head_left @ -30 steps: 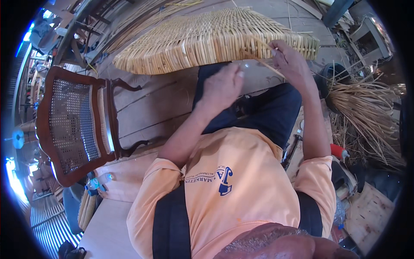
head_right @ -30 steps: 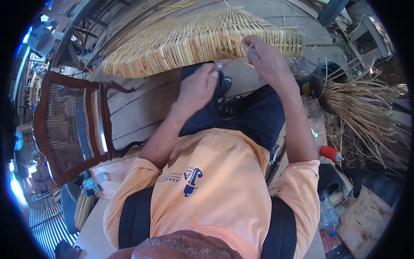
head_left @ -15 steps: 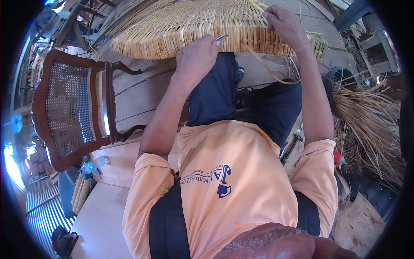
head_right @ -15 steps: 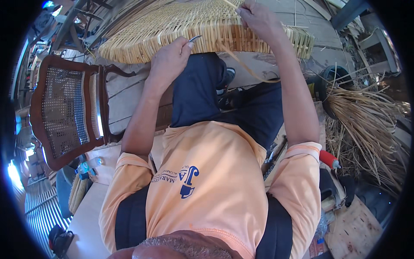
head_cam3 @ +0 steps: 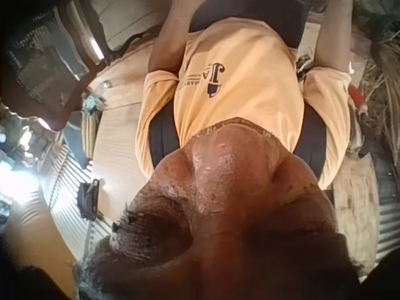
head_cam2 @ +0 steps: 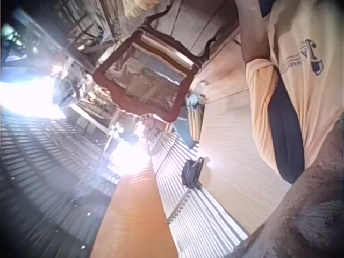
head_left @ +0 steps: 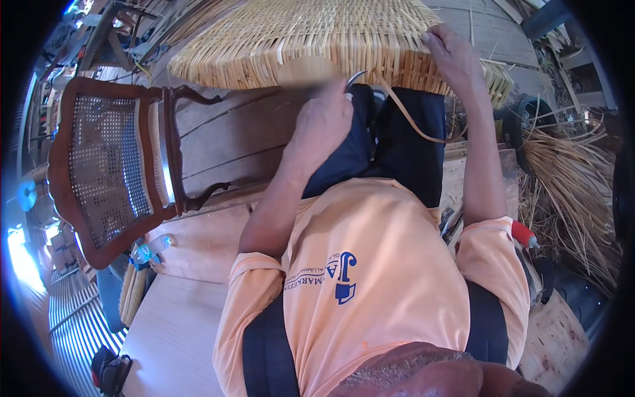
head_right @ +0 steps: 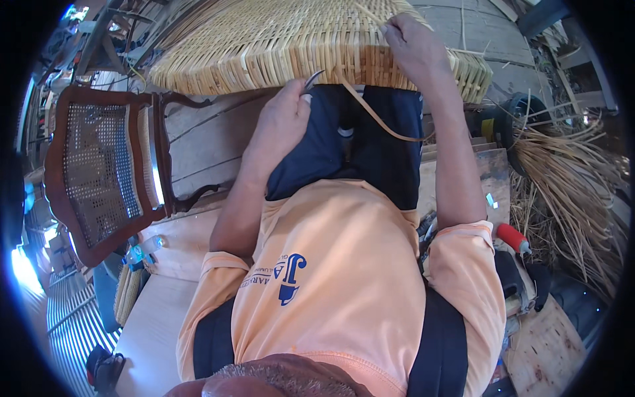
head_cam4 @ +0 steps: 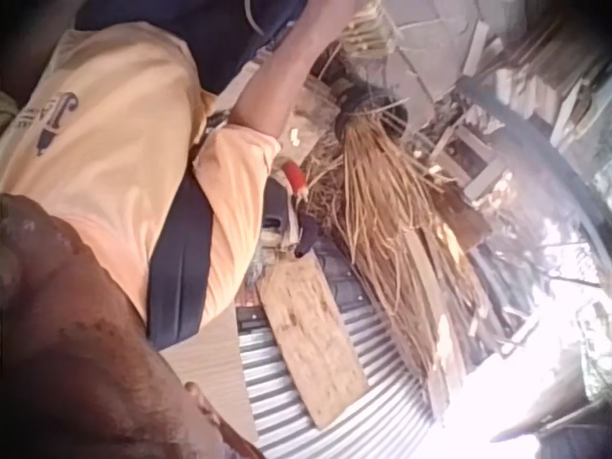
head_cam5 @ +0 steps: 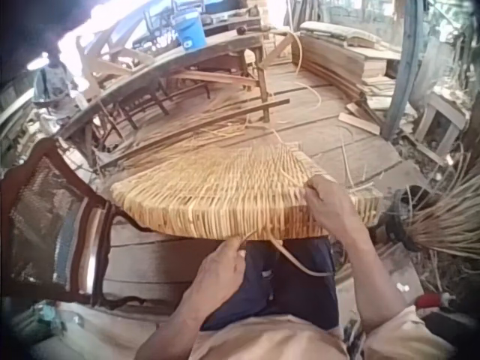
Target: Weaving and trimming rattan material to repair or create a furniture component.
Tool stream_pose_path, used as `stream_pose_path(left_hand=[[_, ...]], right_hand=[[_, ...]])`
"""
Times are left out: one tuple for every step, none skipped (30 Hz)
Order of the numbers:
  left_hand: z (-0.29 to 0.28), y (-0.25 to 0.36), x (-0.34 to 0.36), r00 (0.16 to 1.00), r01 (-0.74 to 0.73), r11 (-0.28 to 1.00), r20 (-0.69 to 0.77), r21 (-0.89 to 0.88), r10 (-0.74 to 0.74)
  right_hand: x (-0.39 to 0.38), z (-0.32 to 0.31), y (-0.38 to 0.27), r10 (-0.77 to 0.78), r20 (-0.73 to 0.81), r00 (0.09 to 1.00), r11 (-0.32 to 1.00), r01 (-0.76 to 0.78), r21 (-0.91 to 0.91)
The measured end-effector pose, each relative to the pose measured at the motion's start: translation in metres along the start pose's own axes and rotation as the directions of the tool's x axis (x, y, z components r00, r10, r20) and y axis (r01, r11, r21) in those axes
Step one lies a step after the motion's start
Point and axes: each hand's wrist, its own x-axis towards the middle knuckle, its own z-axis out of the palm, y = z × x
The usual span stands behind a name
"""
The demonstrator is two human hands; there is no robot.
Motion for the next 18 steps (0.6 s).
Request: stream_pose_path(left_hand=[[0.003,-0.004,-0.003,0.998,-0.058,0.998,-0.031,0.029,0.059],[0.006,-0.009,-0.007,0.996,-0.076,0.997,-0.048,0.024,0.077],[0.009,-0.013,-0.009,1.0,-0.019,0.996,-0.02,-0.091,0.017],[0.012,-0.017,-0.011,0.999,0.04,0.978,0.015,-0.204,-0.037],[0.015,-0.02,-0.013,0.999,0.046,0.977,0.018,-0.209,-0.044],[0.017,-0.023,-0.014,0.998,0.052,0.967,-0.011,-0.25,-0.056],[0.018,-0.026,-0.016,0.997,0.029,0.952,-0.062,-0.304,-0.051],[0.02,-0.029,-0.017,0.997,0.055,0.951,-0.037,-0.303,-0.069],[0.023,-0.03,-0.018,0.994,0.075,0.911,-0.046,-0.406,-0.102],[0.026,-0.031,-0.018,0.99,0.074,0.86,-0.065,-0.504,-0.124],[0.028,-0.033,-0.018,0.99,0.096,0.852,-0.041,-0.515,-0.136],[0.03,-0.034,-0.017,0.991,0.088,0.844,-0.036,-0.529,-0.126],[0.031,-0.035,-0.016,0.993,0.075,0.838,-0.036,-0.54,-0.112],[0.032,-0.035,-0.015,0.993,0.08,0.835,-0.029,-0.544,-0.114],[0.032,-0.036,-0.014,0.991,0.099,0.813,-0.014,-0.574,-0.13],[0.032,-0.035,-0.014,0.989,0.118,0.789,0.002,-0.603,-0.146],[0.032,-0.035,-0.013,0.989,0.119,0.788,0.006,-0.603,-0.145],[0.031,-0.034,-0.013,0.985,0.157,0.78,0.037,-0.606,-0.17]], right_hand=[[-0.002,0.004,-0.003,0.043,0.01,0.999,0.998,-0.043,0.044],[-0.003,0.008,-0.005,0.039,0.01,0.999,0.998,-0.039,0.047],[-0.004,0.01,-0.008,0.036,0.017,0.999,0.998,-0.037,0.043],[-0.004,0.012,-0.01,0.016,0.017,1.0,1.0,-0.016,0.018],[-0.005,0.013,-0.012,-0.001,0.009,1.0,1.0,0.001,0.002],[-0.005,0.013,-0.014,0.017,0.029,0.999,1.0,-0.017,0.02],[-0.005,0.011,-0.015,0.001,0.014,1.0,0.999,-0.002,0.05],[-0.006,0.01,-0.016,0.066,0.048,0.997,0.994,-0.07,0.08],[-0.006,0.007,-0.015,0.093,0.059,0.994,0.994,-0.096,0.059],[-0.006,0.004,-0.013,0.105,0.097,0.99,0.978,-0.121,0.17],[-0.006,0.001,-0.011,0.111,0.151,0.982,0.945,-0.152,0.291],[-0.004,-0.004,-0.007,0.14,0.194,0.971,0.94,-0.192,0.284],[-0.004,-0.004,-0.004,0.145,0.192,0.971,0.941,-0.195,0.276],[-0.003,-0.005,0.001,0.124,0.201,0.972,0.907,-0.193,0.374],[-0.003,-0.005,0.004,0.101,0.208,0.973,0.862,-0.19,0.47],[-0.002,-0.003,0.007,0.104,0.207,0.973,0.863,-0.192,0.468],[-0.002,-0.003,0.011,0.082,0.212,0.974,0.848,-0.18,0.499],[-0.003,-0.001,0.014,0.061,0.216,0.975,0.831,-0.169,0.53]])
